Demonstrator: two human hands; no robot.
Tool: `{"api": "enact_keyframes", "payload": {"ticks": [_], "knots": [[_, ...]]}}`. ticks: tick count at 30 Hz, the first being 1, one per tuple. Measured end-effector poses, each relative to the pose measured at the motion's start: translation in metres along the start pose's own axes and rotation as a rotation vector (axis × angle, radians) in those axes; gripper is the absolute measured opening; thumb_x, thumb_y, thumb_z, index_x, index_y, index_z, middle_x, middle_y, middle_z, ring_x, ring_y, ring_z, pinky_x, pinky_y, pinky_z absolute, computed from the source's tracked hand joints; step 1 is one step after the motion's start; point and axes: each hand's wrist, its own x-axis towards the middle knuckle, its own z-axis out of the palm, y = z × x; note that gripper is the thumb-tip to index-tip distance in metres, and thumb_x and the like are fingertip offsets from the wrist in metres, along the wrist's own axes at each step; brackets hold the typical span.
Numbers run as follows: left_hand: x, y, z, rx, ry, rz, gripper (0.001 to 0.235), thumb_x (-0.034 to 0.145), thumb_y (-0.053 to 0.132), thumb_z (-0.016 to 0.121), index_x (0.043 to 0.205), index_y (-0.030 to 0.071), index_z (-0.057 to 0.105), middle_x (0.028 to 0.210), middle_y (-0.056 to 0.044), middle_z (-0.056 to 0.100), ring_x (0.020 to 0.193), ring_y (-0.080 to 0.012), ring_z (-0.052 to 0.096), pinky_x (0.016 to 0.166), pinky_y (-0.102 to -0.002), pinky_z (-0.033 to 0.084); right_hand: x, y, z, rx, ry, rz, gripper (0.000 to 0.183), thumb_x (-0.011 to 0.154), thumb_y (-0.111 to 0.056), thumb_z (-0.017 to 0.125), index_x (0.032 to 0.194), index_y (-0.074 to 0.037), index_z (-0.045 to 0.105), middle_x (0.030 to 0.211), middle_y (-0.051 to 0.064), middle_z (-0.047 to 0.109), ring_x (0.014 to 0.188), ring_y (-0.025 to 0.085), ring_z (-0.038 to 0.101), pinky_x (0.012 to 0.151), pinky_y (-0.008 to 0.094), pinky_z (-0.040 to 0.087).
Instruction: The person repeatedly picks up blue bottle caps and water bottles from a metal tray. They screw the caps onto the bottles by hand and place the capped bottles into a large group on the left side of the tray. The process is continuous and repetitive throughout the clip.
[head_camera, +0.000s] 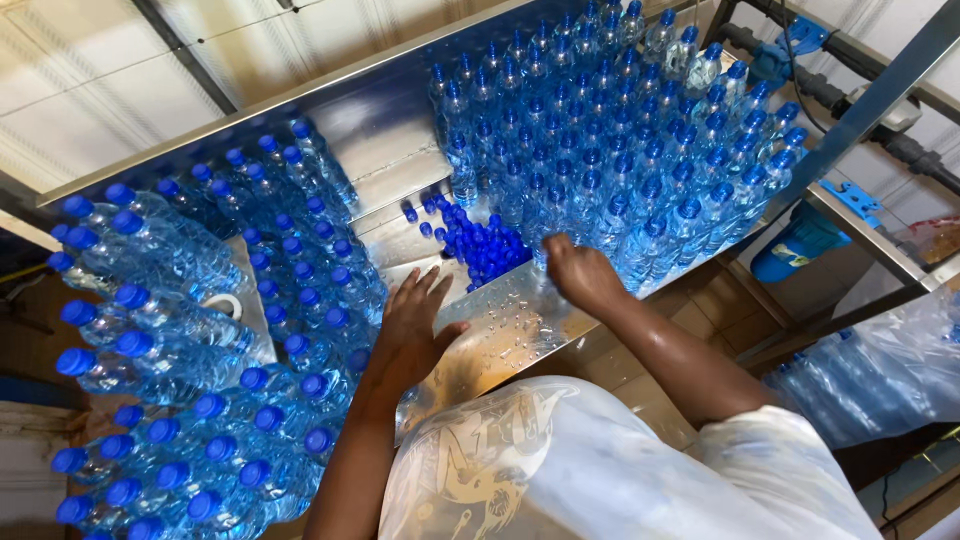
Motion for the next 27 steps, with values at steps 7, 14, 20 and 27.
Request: {"api": "enact_keyframes", "payload": {"ticks": [7, 14, 20, 27], "knots": [[0.017, -0.003, 0.027, -1.233, 0.153, -0.479, 0.077, 0.108, 0.075, 0.045, 0.154, 0.015, 0.06, 0.144, -0.022, 0.063, 0.126, -0.0384, 0.062, 0.093, -0.053, 0.054, -0.002, -0.016, -0.036, 0.956, 0.588, 0.035, 0.023, 0.106, -0.01, 0.065, 0.119, -0.013, 0.083, 0.101, 0.009, 0.08, 0.095, 0.036, 0.078, 0.084, 0.044, 0.061], [0.01, -0.002, 0.052, -0.659, 0.808, -0.137, 0.02, 0.103, 0.038, 0.079, 0.105, 0.017, 0.08, 0.1, -0.004, 0.079, 0.098, -0.028, 0.076, 0.092, -0.04, 0.057, 0.019, -0.049, -0.031, 1.709, -0.048, 0.793, 0.042, 0.116, -0.033, 0.052, 0.117, -0.008, 0.086, 0.089, 0.005, 0.079, 0.047, 0.009, 0.044, 0.038, 0.021, 0.03], [-0.022, -0.007, 0.003, -1.051, 0.53, -0.3, 0.024, 0.115, 0.018, 0.059, 0.111, 0.009, 0.081, 0.111, -0.009, 0.078, 0.109, -0.0165, 0.063, 0.109, -0.038, 0.051, 0.015, -0.026, -0.048, 1.644, 0.07, 0.016, 0.036, 0.115, -0.027, 0.057, 0.129, 0.001, 0.075, 0.123, 0.019, 0.064, 0.08, 0.019, 0.062, 0.046, 0.027, 0.06], [-0.006, -0.005, 0.045, -1.149, 0.563, -0.456, 0.021, 0.107, 0.021, 0.071, 0.091, 0.008, 0.075, 0.059, -0.01, 0.063, 0.042, -0.0206, 0.067, 0.035, -0.03, 0.054, 0.011, -0.03, -0.017, 1.074, 0.119, 0.191, 0.035, 0.122, -0.032, 0.049, 0.101, -0.02, 0.075, 0.069, 0.004, 0.063, 0.062, 0.025, 0.053, 0.06, 0.038, 0.048]]}}
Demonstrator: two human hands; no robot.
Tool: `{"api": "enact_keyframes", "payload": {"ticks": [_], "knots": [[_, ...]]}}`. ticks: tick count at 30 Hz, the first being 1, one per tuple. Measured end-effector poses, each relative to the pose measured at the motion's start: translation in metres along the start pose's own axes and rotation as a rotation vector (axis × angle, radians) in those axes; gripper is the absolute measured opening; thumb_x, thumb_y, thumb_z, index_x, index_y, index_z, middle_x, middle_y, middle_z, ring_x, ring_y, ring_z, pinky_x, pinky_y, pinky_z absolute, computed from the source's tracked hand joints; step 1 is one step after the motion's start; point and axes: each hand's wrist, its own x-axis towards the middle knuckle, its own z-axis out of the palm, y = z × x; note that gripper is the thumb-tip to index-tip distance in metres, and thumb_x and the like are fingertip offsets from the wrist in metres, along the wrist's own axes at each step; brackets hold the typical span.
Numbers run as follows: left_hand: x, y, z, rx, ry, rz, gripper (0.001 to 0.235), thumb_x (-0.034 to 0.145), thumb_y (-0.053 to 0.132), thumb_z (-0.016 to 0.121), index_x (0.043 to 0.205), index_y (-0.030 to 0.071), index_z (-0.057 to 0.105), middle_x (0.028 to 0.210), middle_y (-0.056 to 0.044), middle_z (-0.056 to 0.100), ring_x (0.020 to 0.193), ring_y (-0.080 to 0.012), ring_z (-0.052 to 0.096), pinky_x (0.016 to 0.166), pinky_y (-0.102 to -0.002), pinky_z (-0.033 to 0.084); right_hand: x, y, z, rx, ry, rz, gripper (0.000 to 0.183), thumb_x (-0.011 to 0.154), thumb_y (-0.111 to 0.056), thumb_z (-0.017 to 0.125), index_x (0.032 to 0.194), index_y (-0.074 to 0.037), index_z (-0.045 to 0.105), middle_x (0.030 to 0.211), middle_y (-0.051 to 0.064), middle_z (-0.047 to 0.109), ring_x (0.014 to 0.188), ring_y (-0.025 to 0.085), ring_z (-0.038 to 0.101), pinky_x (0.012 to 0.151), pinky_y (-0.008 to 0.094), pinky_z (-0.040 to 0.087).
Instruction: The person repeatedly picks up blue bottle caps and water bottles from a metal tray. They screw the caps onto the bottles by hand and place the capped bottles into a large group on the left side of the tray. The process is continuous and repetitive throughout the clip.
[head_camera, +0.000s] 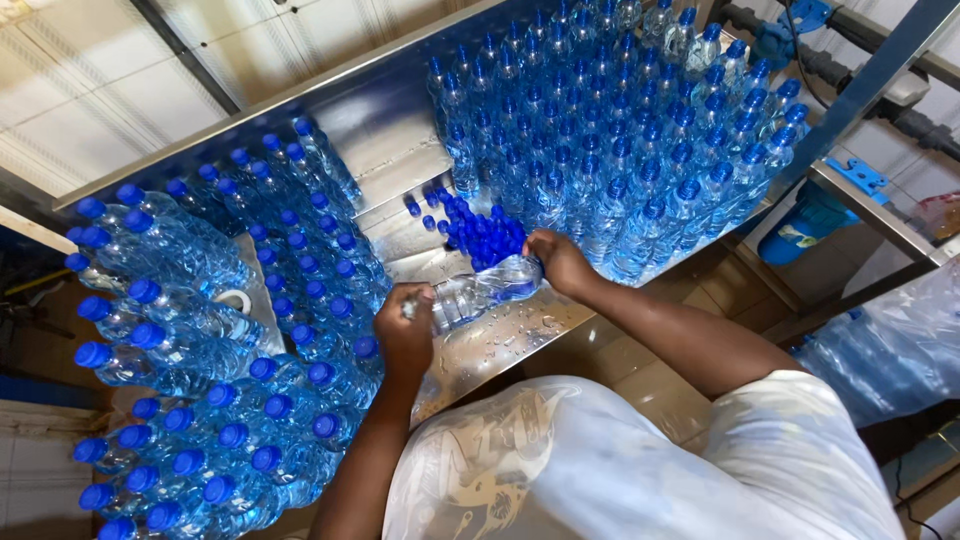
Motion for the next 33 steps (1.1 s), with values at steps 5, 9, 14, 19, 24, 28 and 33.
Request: {"api": "enact_keyframes", "payload": {"ticks": [5, 9, 14, 19, 24, 28, 33], "knots": [[0.004, -0.022, -0.004, 0.385, 0.078, 0.664, 0.012, 0.094, 0.011, 0.08, 0.105, 0.009, 0.08, 0.1, -0.013, 0.079, 0.096, -0.0365, 0.078, 0.088, -0.045, 0.061, 0.004, 0.01, 0.001, 0.109, -0.294, 0.608, 0.08, 0.106, -0.089, 0.043, 0.107, -0.017, 0.079, 0.08, 0.015, 0.076, 0.076, 0.036, 0.077, 0.07, 0.048, 0.059], [-0.01, 0.027, -0.018, -0.166, -0.003, -0.19, 0.023, 0.104, 0.026, 0.07, 0.119, 0.009, 0.075, 0.106, -0.005, 0.066, 0.098, -0.0206, 0.062, 0.073, -0.039, 0.057, 0.013, 0.011, -0.024, -0.183, -0.024, -0.521, 0.08, 0.106, -0.078, 0.043, 0.141, -0.012, 0.07, 0.107, 0.014, 0.08, 0.098, 0.037, 0.078, 0.084, 0.048, 0.064], [0.021, -0.023, -0.027, 0.017, -0.051, -0.048, 0.027, 0.099, 0.036, 0.079, 0.114, 0.014, 0.075, 0.101, -0.011, 0.076, 0.075, -0.0324, 0.075, 0.057, -0.042, 0.061, 0.016, 0.018, -0.031, -0.274, 0.257, -1.037, 0.063, 0.11, -0.071, 0.034, 0.082, -0.023, 0.063, 0.076, -0.005, 0.056, 0.063, 0.022, 0.06, 0.054, 0.035, 0.048], [0.002, 0.016, -0.005, 0.538, 0.082, 0.867, 0.019, 0.1, 0.036, 0.081, 0.108, 0.019, 0.083, 0.102, -0.001, 0.076, 0.094, -0.0262, 0.076, 0.086, -0.037, 0.062, -0.018, 0.007, -0.001, 0.426, -0.245, 0.514, 0.071, 0.112, -0.055, 0.032, 0.092, 0.004, 0.067, 0.076, 0.008, 0.059, 0.072, 0.019, 0.057, 0.074, 0.037, 0.045], [0.005, 0.032, -0.013, 0.103, 0.088, 0.171, 0.015, 0.104, 0.02, 0.071, 0.106, 0.012, 0.083, 0.093, -0.005, 0.074, 0.093, -0.0136, 0.06, 0.096, -0.037, 0.052, 0.006, 0.011, -0.029, 0.067, 0.051, -0.476, 0.047, 0.118, -0.04, 0.048, 0.132, 0.0, 0.067, 0.101, 0.022, 0.072, 0.089, 0.045, 0.073, 0.075, 0.055, 0.058], [-0.008, 0.03, -0.009, 0.209, -0.09, 0.229, 0.027, 0.091, 0.024, 0.083, 0.112, 0.007, 0.082, 0.106, -0.017, 0.077, 0.111, -0.0305, 0.068, 0.109, -0.049, 0.049, 0.005, 0.01, -0.031, -0.083, 0.11, -0.669, 0.045, 0.117, -0.034, 0.035, 0.119, -0.012, 0.075, 0.062, 0.002, 0.05, 0.055, 0.024, 0.053, 0.057, 0.038, 0.044], [-0.01, 0.061, -0.012, 0.204, 0.021, 0.181, 0.019, 0.109, 0.024, 0.068, 0.111, 0.01, 0.082, 0.095, -0.011, 0.076, 0.095, -0.0217, 0.066, 0.098, -0.041, 0.051, 0.008, 0.003, -0.028, 0.07, -0.042, -0.097, 0.036, 0.121, -0.025, 0.042, 0.148, -0.017, 0.065, 0.065, 0.015, 0.06, 0.065, 0.028, 0.054, 0.068, 0.045, 0.046]]}}
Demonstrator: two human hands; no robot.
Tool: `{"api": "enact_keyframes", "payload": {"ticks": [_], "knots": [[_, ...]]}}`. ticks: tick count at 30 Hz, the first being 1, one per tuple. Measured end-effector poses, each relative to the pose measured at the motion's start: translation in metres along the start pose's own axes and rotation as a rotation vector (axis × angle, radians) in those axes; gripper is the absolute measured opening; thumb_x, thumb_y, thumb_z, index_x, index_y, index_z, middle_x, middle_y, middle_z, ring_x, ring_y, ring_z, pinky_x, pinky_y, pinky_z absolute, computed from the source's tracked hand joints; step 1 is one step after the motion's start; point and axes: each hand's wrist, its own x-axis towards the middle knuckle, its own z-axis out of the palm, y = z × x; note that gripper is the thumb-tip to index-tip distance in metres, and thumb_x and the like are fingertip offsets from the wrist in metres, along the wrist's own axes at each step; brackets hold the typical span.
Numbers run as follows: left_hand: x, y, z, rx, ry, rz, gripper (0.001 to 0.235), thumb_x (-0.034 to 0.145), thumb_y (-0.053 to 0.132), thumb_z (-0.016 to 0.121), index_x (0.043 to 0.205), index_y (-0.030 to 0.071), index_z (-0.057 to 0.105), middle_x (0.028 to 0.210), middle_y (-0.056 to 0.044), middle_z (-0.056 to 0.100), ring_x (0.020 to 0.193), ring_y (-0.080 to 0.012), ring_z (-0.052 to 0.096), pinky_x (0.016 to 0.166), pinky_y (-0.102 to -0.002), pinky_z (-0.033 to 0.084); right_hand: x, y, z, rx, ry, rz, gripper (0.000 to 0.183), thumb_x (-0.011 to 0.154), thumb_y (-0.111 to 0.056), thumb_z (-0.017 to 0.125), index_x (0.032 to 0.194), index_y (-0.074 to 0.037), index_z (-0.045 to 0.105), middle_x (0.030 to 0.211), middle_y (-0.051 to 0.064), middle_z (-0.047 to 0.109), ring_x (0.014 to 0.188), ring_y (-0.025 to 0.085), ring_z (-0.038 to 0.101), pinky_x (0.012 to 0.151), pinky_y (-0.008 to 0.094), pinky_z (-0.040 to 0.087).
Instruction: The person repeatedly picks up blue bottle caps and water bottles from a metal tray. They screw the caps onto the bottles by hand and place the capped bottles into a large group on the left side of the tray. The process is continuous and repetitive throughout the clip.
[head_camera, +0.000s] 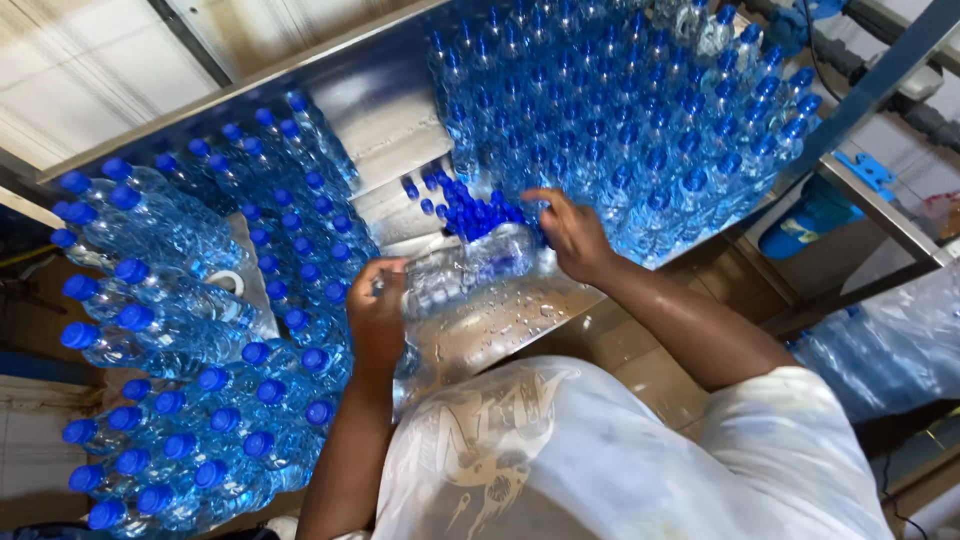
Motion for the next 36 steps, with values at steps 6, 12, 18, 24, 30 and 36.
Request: {"api": "enact_keyframes", "payload": {"ticks": [6, 12, 18, 24, 30, 36], "knots": [[0.007, -0.039, -0.009, -0.562, -0.31, -0.477, 0.034, 0.102, 0.029, 0.069, 0.107, -0.004, 0.073, 0.069, -0.029, 0.069, 0.046, -0.0402, 0.072, 0.029, -0.042, 0.052, -0.003, 0.013, -0.033, -0.44, 0.221, -1.2, 0.068, 0.114, -0.068, 0.036, 0.074, -0.02, 0.062, 0.071, 0.004, 0.052, 0.063, 0.026, 0.053, 0.066, 0.04, 0.055], [-0.013, -0.025, -0.017, -0.459, -0.274, -0.34, 0.031, 0.104, 0.029, 0.066, 0.1, 0.0, 0.078, 0.064, -0.027, 0.068, 0.041, -0.037, 0.069, 0.028, -0.04, 0.049, -0.007, -0.008, -0.035, -0.436, 0.104, -1.316, 0.059, 0.114, -0.057, 0.032, 0.077, -0.024, 0.063, 0.073, 0.002, 0.058, 0.063, 0.025, 0.056, 0.072, 0.042, 0.058], [-0.019, -0.021, -0.031, -0.048, -0.049, 0.132, 0.02, 0.101, 0.018, 0.071, 0.111, 0.008, 0.085, 0.102, -0.016, 0.082, 0.094, -0.0292, 0.077, 0.089, -0.042, 0.059, -0.039, -0.012, 0.023, 0.084, 0.15, -0.336, 0.06, 0.122, -0.024, 0.022, 0.077, -0.008, 0.058, 0.058, 0.009, 0.051, 0.054, 0.029, 0.051, 0.056, 0.041, 0.045], [-0.043, -0.085, -0.049, 0.378, -0.09, 0.956, 0.052, 0.101, 0.059, 0.075, 0.135, 0.021, 0.08, 0.126, -0.018, 0.077, 0.107, -0.0398, 0.077, 0.086, -0.05, 0.06, -0.065, 0.0, 0.051, 0.152, -0.027, 1.012, 0.044, 0.108, -0.038, 0.059, 0.116, 0.001, 0.078, 0.083, 0.026, 0.067, 0.077, 0.037, 0.074, 0.061, 0.047, 0.059], [-0.07, -0.053, -0.082, 0.756, -0.236, 1.408, 0.044, 0.11, 0.05, 0.059, 0.143, 0.023, 0.069, 0.144, -0.014, 0.071, 0.102, -0.038, 0.071, 0.087, -0.045, 0.06, -0.071, -0.037, 0.035, 0.219, -0.275, 0.873, 0.04, 0.114, -0.032, 0.052, 0.131, 0.001, 0.067, 0.063, 0.013, 0.047, 0.047, 0.019, 0.046, 0.039, 0.028, 0.034], [-0.071, 0.0, -0.126, 0.897, -0.59, 0.699, 0.08, 0.09, 0.034, 0.09, 0.157, 0.008, 0.056, 0.137, -0.024, 0.068, 0.129, -0.0502, 0.067, 0.112, -0.065, 0.05, -0.064, -0.121, 0.075, 0.067, -0.088, -0.009, 0.031, 0.105, -0.044, 0.086, 0.112, -0.014, 0.084, 0.106, 0.008, 0.082, 0.101, 0.024, 0.076, 0.099, 0.037, 0.058]]}}
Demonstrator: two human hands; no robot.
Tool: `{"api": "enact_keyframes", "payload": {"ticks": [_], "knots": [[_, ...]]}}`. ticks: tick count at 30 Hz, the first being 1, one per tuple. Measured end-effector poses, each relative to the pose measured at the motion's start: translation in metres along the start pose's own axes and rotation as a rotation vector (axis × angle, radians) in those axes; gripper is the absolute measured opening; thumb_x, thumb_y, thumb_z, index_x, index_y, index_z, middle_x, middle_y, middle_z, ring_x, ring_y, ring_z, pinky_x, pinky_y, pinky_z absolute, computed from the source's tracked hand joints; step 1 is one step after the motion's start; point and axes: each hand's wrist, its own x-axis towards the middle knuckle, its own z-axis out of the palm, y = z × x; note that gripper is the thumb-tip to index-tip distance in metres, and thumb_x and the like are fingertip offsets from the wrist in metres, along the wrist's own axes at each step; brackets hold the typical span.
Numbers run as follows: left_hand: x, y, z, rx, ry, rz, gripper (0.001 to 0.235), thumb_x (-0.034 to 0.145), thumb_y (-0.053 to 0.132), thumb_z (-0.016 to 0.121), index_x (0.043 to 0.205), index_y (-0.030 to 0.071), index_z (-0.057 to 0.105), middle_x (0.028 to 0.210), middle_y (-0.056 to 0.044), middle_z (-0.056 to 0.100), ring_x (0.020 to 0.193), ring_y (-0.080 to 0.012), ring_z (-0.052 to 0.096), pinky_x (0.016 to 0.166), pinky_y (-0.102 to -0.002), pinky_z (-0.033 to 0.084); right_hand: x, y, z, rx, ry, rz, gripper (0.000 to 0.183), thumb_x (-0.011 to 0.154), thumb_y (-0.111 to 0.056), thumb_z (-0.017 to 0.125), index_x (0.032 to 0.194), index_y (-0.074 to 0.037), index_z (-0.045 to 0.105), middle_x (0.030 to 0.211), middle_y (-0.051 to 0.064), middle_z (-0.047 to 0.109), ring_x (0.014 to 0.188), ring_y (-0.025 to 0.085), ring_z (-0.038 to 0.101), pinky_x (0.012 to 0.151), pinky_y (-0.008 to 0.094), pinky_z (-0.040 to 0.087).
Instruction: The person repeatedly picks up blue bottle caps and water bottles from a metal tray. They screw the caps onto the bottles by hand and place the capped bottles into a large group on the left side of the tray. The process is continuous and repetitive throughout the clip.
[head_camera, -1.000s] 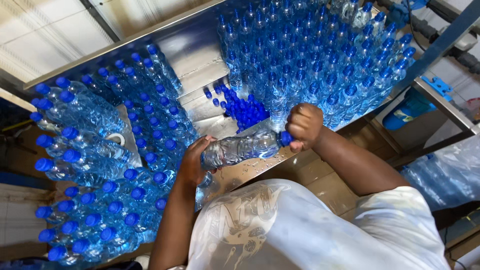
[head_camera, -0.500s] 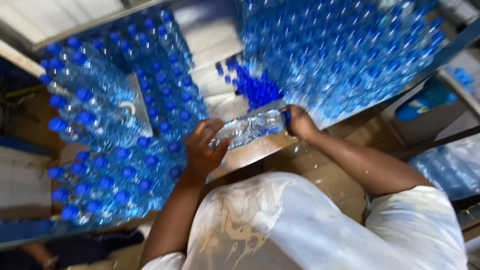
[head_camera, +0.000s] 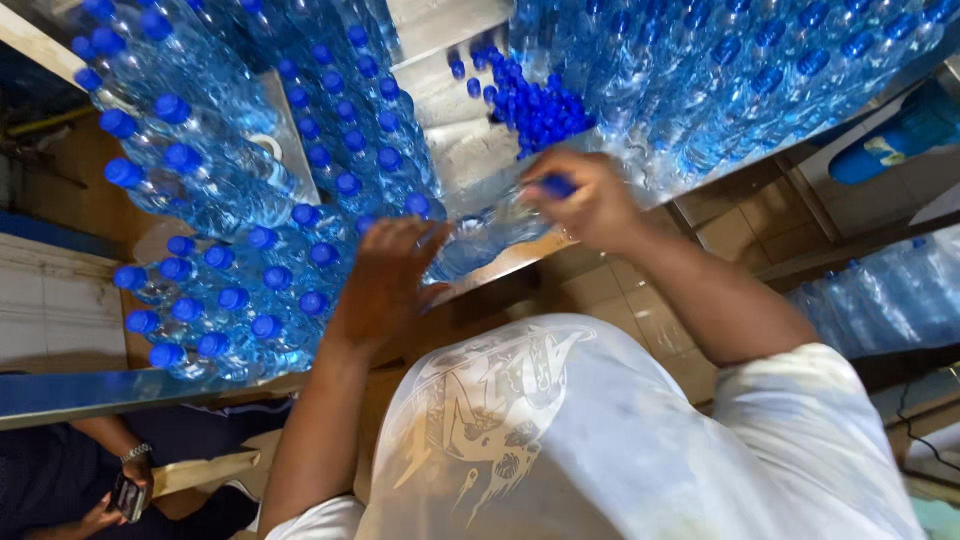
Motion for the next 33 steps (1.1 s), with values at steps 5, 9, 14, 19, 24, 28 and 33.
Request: {"api": "enact_keyframes", "payload": {"ticks": [5, 9, 14, 19, 24, 28, 33], "knots": [[-0.006, -0.01, -0.031, 0.124, -0.137, -0.319, 0.094, 0.087, 0.039, 0.091, 0.168, 0.015, 0.05, 0.156, -0.019, 0.062, 0.151, -0.0481, 0.052, 0.128, -0.069, 0.031, 0.0, -0.002, 0.109, -0.205, -0.407, -0.365, 0.026, 0.095, -0.031, 0.087, 0.115, -0.016, 0.08, 0.09, 0.011, 0.079, 0.076, 0.036, 0.079, 0.067, 0.05, 0.066], [-0.007, -0.009, -0.044, 0.032, -0.17, -0.348, 0.1, 0.084, 0.044, 0.09, 0.171, 0.02, 0.048, 0.163, -0.02, 0.054, 0.158, -0.0517, 0.041, 0.129, -0.075, 0.021, -0.01, 0.005, 0.145, -0.214, -0.547, -0.472, 0.035, 0.106, -0.038, 0.073, 0.125, -0.009, 0.068, 0.097, 0.024, 0.071, 0.079, 0.054, 0.073, 0.068, 0.067, 0.062], [-0.011, -0.019, -0.002, 0.145, -0.29, -0.375, 0.125, 0.063, 0.067, 0.097, 0.171, 0.031, 0.045, 0.178, -0.004, 0.039, 0.168, -0.0447, 0.022, 0.13, -0.082, 0.005, -0.006, 0.011, 0.153, -0.008, -0.619, -0.392, 0.052, 0.095, -0.033, 0.084, 0.134, -0.005, 0.065, 0.112, 0.028, 0.07, 0.093, 0.065, 0.07, 0.068, 0.074, 0.059], [-0.007, -0.02, 0.019, 0.138, -0.256, -0.372, 0.12, 0.064, 0.063, 0.097, 0.169, 0.032, 0.047, 0.176, 0.001, 0.044, 0.165, -0.0467, 0.026, 0.127, -0.085, 0.001, 0.05, 0.084, 0.098, 0.071, -0.472, -0.407, 0.025, 0.097, -0.031, 0.088, 0.118, -0.019, 0.079, 0.105, 0.011, 0.079, 0.093, 0.041, 0.08, 0.077, 0.051, 0.065], [0.017, -0.01, 0.023, 0.212, -0.185, -0.418, 0.1, 0.066, 0.061, 0.095, 0.156, 0.032, 0.064, 0.171, -0.001, 0.054, 0.165, -0.0476, 0.031, 0.125, -0.087, 0.005, 0.123, 0.172, 0.069, -0.697, -0.483, 0.03, 0.024, 0.097, -0.032, 0.082, 0.117, -0.018, 0.083, 0.106, 0.013, 0.083, 0.099, 0.038, 0.082, 0.089, 0.055, 0.066], [0.046, -0.002, 0.029, 0.159, -0.114, -0.473, 0.104, 0.069, 0.054, 0.096, 0.162, 0.028, 0.057, 0.177, -0.006, 0.043, 0.166, -0.0486, 0.026, 0.128, -0.084, 0.002, 0.137, 0.213, 0.081, -0.816, -0.613, 0.352, 0.043, 0.088, -0.039, 0.087, 0.118, -0.008, 0.083, 0.11, 0.021, 0.082, 0.109, 0.046, 0.081, 0.086, 0.063, 0.066], [0.072, 0.006, 0.023, 0.112, -0.125, -0.53, 0.102, 0.072, 0.055, 0.095, 0.162, 0.023, 0.058, 0.175, -0.012, 0.045, 0.164, -0.0504, 0.029, 0.128, -0.082, 0.005, 0.139, 0.223, 0.059, -0.666, -0.556, 0.292, 0.038, 0.097, -0.028, 0.077, 0.135, -0.019, 0.078, 0.131, 0.012, 0.079, 0.126, 0.04, 0.077, 0.101, 0.058, 0.063]]}}
